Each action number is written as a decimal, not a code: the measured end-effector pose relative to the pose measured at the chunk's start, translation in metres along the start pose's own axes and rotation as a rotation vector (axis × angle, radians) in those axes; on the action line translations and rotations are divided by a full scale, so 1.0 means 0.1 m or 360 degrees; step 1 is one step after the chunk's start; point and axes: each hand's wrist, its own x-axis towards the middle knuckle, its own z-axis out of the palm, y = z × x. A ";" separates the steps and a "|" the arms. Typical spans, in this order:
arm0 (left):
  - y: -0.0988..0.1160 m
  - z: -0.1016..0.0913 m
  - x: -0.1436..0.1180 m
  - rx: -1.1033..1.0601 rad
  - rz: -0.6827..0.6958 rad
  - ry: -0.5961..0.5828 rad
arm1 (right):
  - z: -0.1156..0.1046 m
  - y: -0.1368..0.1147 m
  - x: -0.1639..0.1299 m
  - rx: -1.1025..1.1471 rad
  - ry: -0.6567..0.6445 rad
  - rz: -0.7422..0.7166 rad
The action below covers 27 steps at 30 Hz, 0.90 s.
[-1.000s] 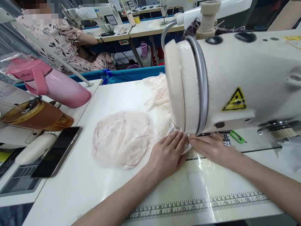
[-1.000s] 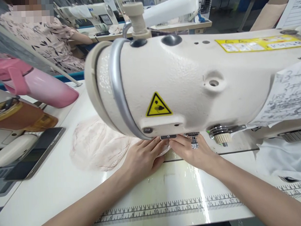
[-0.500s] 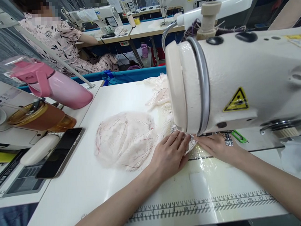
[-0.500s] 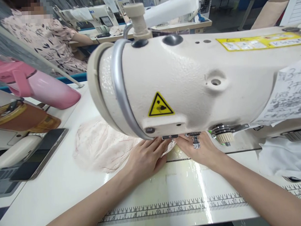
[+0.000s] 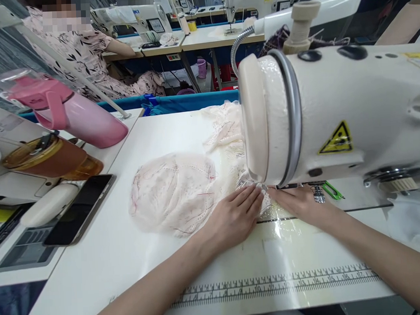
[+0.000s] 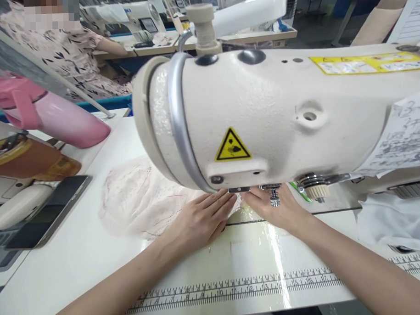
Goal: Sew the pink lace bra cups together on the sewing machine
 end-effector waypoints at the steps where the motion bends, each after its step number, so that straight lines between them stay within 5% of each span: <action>1: -0.03 -0.01 0.00 -0.0017 0.0002 -0.0016 | -0.01 -0.02 0.01 -0.0111 -0.0027 -0.0057; 5: -0.12 -0.05 0.00 -0.0048 0.0042 -0.0053 | -0.07 -0.16 0.05 -0.0590 -0.0100 -0.0322; 13: -0.16 -0.05 0.02 0.0041 0.0060 0.0017 | -0.14 -0.32 0.17 -0.0426 0.0142 -0.0337; 27: -0.06 0.05 0.01 0.0184 -0.0076 0.0093 | -0.08 -0.19 0.06 -0.0443 -0.0003 -0.0329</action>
